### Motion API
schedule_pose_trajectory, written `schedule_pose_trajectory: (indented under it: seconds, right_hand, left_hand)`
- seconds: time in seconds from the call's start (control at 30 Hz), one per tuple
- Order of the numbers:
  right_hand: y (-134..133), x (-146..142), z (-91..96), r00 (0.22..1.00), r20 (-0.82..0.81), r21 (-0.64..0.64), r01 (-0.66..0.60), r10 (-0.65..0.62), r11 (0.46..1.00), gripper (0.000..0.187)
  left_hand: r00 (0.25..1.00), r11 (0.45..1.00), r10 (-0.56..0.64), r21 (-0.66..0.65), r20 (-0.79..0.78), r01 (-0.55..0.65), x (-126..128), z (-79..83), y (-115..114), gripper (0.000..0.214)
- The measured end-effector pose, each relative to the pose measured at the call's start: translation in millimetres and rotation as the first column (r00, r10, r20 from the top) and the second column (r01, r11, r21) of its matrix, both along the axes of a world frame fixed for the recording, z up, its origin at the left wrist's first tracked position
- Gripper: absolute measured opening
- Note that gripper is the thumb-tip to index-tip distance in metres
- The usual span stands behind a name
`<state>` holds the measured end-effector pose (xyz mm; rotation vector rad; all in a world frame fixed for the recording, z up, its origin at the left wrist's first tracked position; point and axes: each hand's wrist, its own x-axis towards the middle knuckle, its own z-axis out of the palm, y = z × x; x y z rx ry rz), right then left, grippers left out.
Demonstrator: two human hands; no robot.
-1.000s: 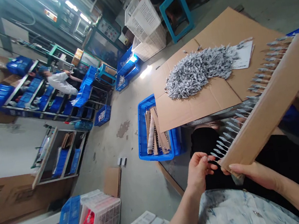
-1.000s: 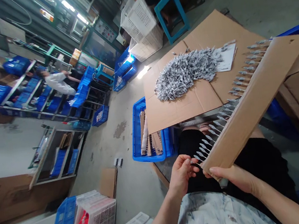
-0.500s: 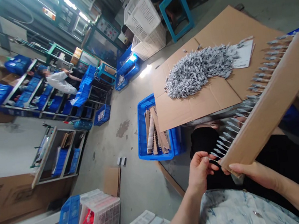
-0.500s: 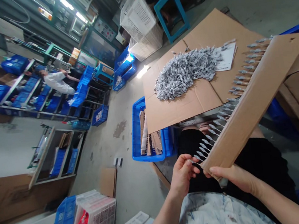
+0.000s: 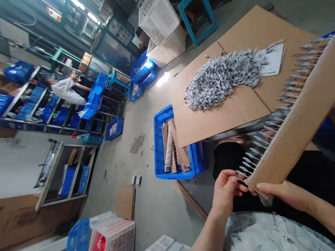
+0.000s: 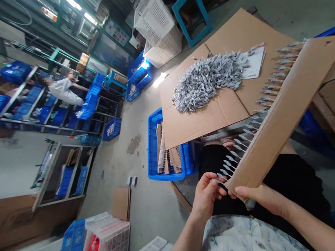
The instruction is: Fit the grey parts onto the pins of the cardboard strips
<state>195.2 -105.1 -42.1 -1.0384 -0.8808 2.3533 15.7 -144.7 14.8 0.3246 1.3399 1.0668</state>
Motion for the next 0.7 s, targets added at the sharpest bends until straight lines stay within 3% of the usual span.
schedule_pose_trajectory:
  seconds: [0.27, 0.7]
  right_hand:
    - [4, 0, 11.7, 1.000, 0.027, 0.042, -0.003, 0.001, 0.999, 0.030]
    - [3, -1, 14.1, 0.998, 0.067, 0.022, 0.016, -0.018, 1.000, 0.031]
  left_hand:
    - [0.997, 0.997, 0.080, -0.002, 0.019, -0.080, -6, -2.3, -4, 0.034]
    - [0.997, 0.997, 0.075, -0.017, 0.029, -0.075, -2, 2.1, 2, 0.039]
